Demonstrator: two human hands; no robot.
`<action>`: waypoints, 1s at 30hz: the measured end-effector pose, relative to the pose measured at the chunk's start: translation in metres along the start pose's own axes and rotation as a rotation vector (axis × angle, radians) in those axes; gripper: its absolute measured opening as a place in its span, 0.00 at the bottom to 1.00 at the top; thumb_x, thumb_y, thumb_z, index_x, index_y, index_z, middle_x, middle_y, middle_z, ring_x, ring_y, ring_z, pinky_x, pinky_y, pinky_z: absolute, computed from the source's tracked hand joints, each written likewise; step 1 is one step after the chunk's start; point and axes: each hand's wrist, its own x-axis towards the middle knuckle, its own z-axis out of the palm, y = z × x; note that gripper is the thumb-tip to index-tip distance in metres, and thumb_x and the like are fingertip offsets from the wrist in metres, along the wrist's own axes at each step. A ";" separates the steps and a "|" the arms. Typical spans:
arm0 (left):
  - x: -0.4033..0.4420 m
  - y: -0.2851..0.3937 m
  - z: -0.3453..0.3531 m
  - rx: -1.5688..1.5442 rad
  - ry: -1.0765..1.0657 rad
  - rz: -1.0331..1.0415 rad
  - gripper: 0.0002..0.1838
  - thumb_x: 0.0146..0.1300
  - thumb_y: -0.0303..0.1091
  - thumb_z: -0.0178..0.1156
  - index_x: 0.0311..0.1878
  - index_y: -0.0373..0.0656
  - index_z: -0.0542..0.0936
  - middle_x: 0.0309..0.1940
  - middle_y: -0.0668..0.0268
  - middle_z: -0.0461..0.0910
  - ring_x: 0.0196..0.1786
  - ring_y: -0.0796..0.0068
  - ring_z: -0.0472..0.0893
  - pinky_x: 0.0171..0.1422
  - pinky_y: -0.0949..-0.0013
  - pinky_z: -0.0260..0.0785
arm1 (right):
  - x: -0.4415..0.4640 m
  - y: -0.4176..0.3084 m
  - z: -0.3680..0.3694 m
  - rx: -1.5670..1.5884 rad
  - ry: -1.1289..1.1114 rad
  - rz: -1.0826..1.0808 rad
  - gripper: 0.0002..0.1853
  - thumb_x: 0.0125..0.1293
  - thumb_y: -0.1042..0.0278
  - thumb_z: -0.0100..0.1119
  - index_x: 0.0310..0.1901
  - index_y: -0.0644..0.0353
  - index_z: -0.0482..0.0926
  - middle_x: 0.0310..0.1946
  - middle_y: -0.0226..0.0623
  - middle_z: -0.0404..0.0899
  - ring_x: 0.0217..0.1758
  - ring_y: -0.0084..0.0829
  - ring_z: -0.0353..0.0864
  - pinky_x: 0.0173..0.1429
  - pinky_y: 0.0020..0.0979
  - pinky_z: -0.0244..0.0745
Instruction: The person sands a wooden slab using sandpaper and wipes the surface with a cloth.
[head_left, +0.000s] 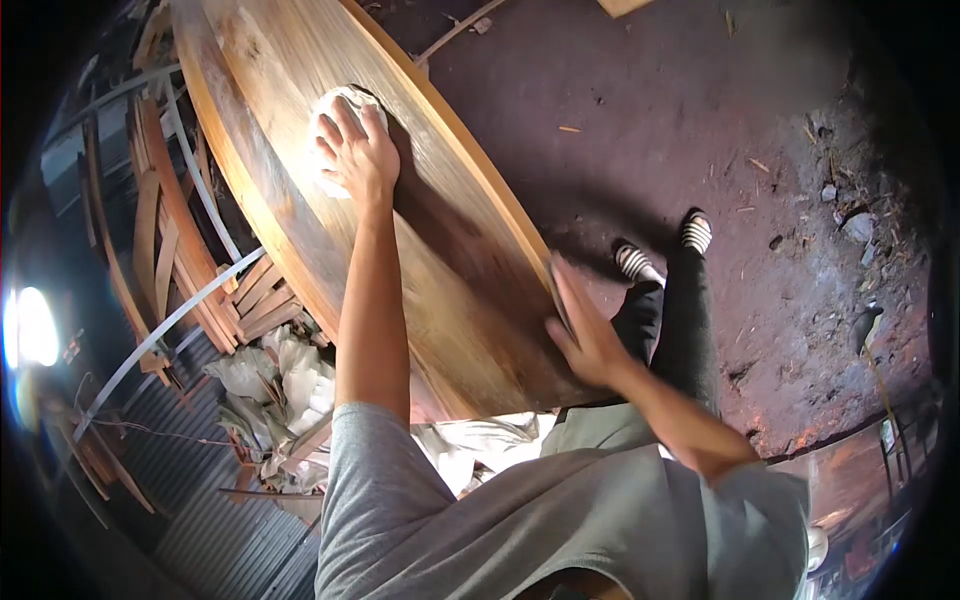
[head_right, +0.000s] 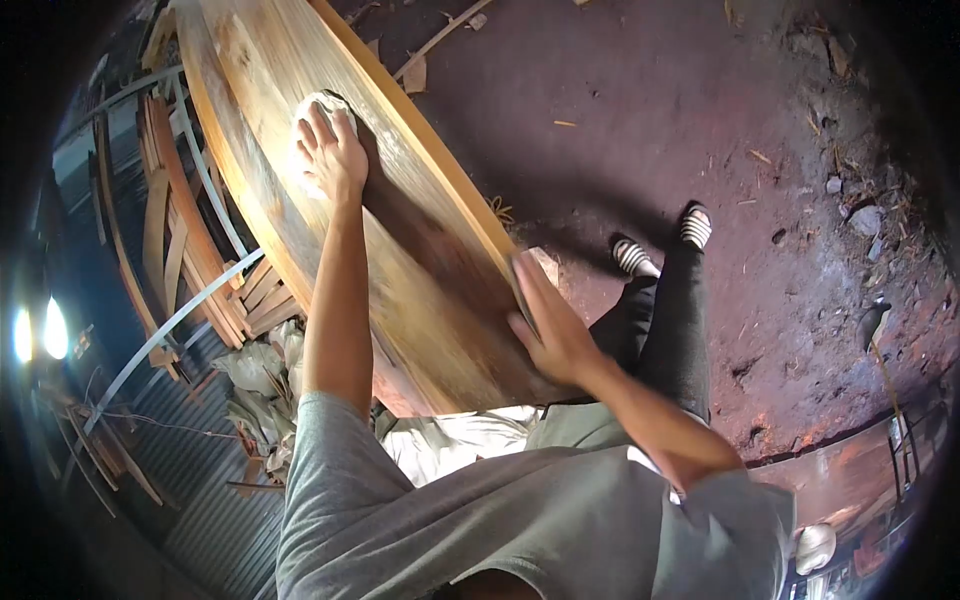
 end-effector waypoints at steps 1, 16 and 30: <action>0.009 0.002 0.000 0.023 0.001 0.000 0.37 0.78 0.65 0.41 0.84 0.60 0.60 0.86 0.54 0.52 0.86 0.41 0.49 0.82 0.27 0.40 | -0.014 -0.017 -0.008 -0.017 -0.017 0.017 0.40 0.79 0.65 0.54 0.84 0.65 0.45 0.85 0.57 0.44 0.89 0.51 0.44 0.89 0.44 0.44; 0.033 0.010 -0.002 0.009 -0.056 -0.035 0.37 0.78 0.61 0.45 0.84 0.55 0.60 0.86 0.49 0.50 0.86 0.36 0.47 0.81 0.23 0.38 | 0.258 -0.036 -0.022 0.113 0.048 -0.133 0.40 0.78 0.66 0.55 0.83 0.67 0.46 0.85 0.54 0.45 0.89 0.48 0.43 0.89 0.44 0.43; 0.036 0.008 -0.006 0.018 -0.072 -0.029 0.37 0.77 0.59 0.47 0.84 0.55 0.60 0.85 0.49 0.51 0.86 0.35 0.47 0.82 0.24 0.35 | 0.551 -0.044 -0.006 0.138 0.123 -0.180 0.42 0.77 0.58 0.53 0.82 0.71 0.46 0.84 0.63 0.44 0.89 0.50 0.44 0.90 0.40 0.41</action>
